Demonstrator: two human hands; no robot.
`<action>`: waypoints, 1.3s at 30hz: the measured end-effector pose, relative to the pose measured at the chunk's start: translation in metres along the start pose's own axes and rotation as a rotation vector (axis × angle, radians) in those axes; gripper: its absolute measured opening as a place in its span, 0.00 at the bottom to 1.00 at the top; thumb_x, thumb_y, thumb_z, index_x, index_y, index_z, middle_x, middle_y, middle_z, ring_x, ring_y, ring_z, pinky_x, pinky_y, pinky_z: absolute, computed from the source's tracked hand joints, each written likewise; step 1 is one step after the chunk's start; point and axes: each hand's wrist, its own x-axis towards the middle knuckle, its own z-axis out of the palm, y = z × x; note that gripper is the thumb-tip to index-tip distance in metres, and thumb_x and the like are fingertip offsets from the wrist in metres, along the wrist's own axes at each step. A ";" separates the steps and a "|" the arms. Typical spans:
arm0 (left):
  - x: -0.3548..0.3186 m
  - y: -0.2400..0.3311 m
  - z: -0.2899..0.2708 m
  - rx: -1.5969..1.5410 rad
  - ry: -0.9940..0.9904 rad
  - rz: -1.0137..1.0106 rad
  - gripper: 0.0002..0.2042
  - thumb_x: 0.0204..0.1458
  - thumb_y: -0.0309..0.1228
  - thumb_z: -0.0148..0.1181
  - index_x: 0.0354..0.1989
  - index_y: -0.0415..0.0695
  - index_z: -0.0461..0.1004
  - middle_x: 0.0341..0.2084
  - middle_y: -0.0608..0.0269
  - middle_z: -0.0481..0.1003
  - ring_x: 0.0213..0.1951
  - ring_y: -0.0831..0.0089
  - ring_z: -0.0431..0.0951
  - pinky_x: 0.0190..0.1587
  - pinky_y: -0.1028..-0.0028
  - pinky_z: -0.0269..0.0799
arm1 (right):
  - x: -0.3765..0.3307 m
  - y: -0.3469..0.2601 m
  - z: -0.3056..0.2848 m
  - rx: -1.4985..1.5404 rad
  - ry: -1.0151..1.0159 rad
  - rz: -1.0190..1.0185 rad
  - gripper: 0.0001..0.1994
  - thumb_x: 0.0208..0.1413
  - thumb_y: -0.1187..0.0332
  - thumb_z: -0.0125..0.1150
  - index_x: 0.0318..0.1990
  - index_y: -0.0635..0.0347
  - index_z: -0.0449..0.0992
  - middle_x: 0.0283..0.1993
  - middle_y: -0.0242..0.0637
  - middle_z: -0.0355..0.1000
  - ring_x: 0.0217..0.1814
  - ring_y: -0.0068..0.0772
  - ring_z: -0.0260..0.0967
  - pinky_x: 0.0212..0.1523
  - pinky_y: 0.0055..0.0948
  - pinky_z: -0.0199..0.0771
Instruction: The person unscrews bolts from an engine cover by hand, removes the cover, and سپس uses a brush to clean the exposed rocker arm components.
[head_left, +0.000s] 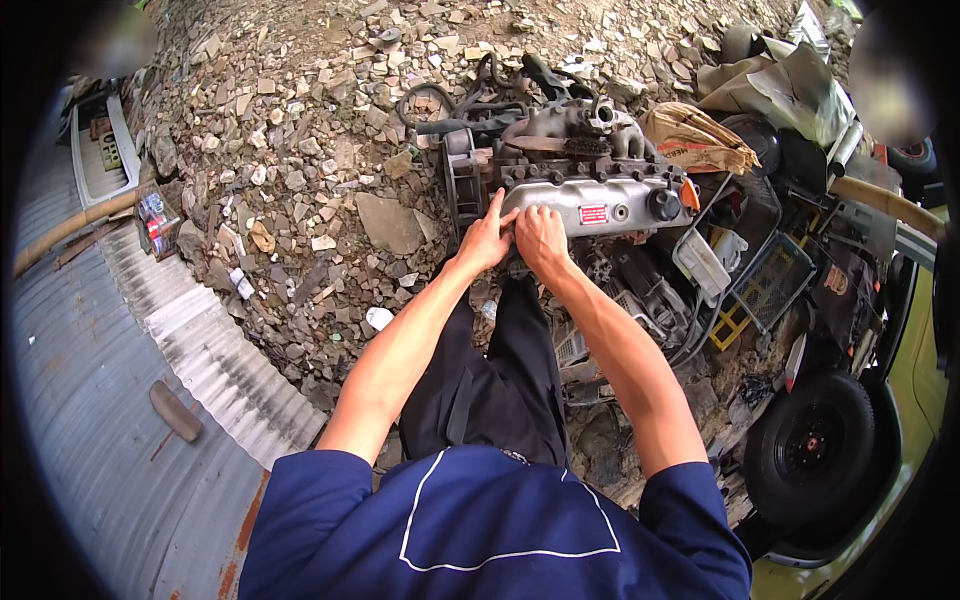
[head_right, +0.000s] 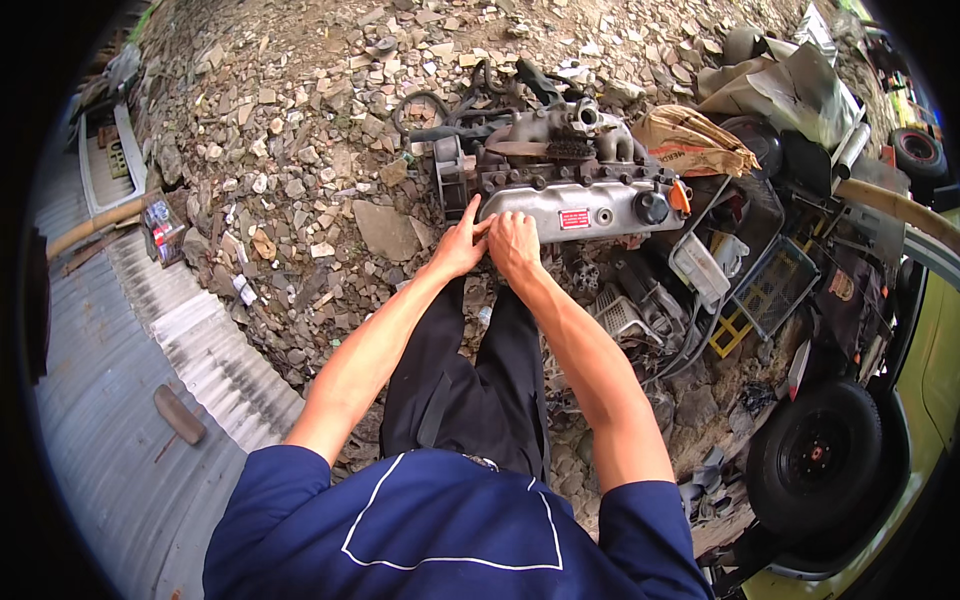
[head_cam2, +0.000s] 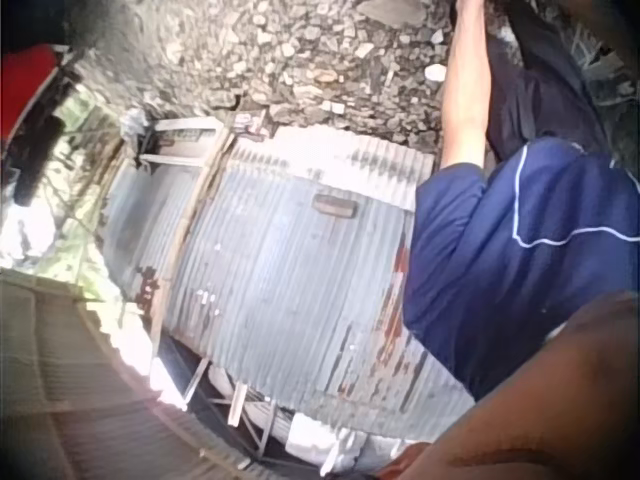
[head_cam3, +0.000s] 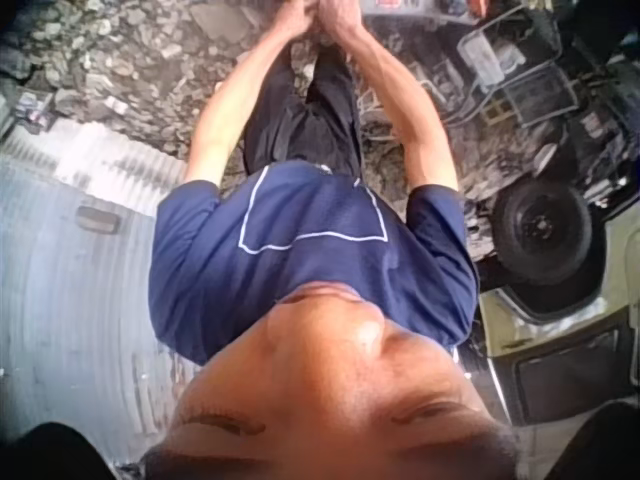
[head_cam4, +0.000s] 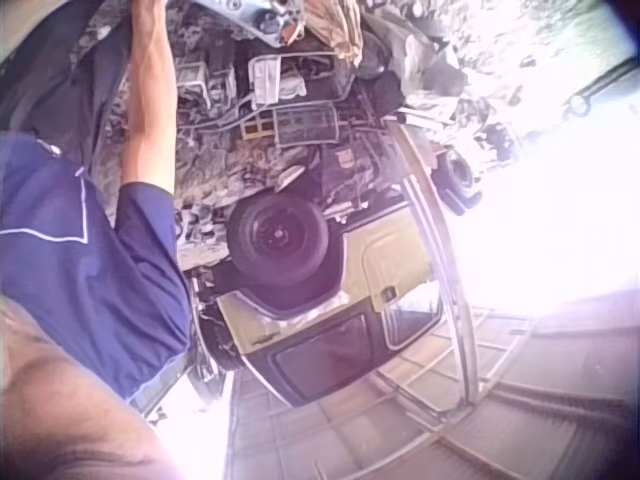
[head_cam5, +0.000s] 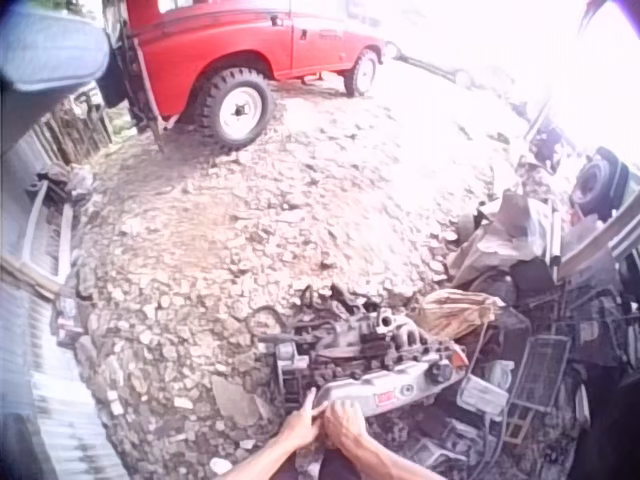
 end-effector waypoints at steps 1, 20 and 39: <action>-0.002 0.001 0.000 0.042 -0.002 -0.015 0.46 0.54 0.24 0.60 0.76 0.48 0.35 0.56 0.56 0.76 0.53 0.50 0.78 0.56 0.59 0.73 | -0.001 0.001 0.001 0.002 0.058 -0.047 0.10 0.57 0.63 0.58 0.40 0.57 0.79 0.41 0.37 0.75 0.46 0.36 0.73 0.45 0.36 0.71; -0.003 -0.001 0.005 0.075 -0.041 0.010 0.47 0.51 0.22 0.57 0.76 0.46 0.32 0.63 0.64 0.70 0.50 0.43 0.76 0.53 0.56 0.73 | -0.002 -0.007 -0.017 0.134 -0.068 0.196 0.12 0.55 0.61 0.61 0.40 0.60 0.79 0.43 0.44 0.78 0.46 0.47 0.79 0.43 0.44 0.80; 0.017 -0.003 -0.007 0.262 -0.180 -0.031 0.46 0.51 0.24 0.59 0.76 0.48 0.38 0.65 0.58 0.67 0.58 0.47 0.73 0.58 0.60 0.71 | -0.004 -0.001 -0.021 0.488 -0.191 0.373 0.12 0.57 0.62 0.60 0.42 0.62 0.75 0.45 0.45 0.76 0.46 0.49 0.79 0.40 0.45 0.81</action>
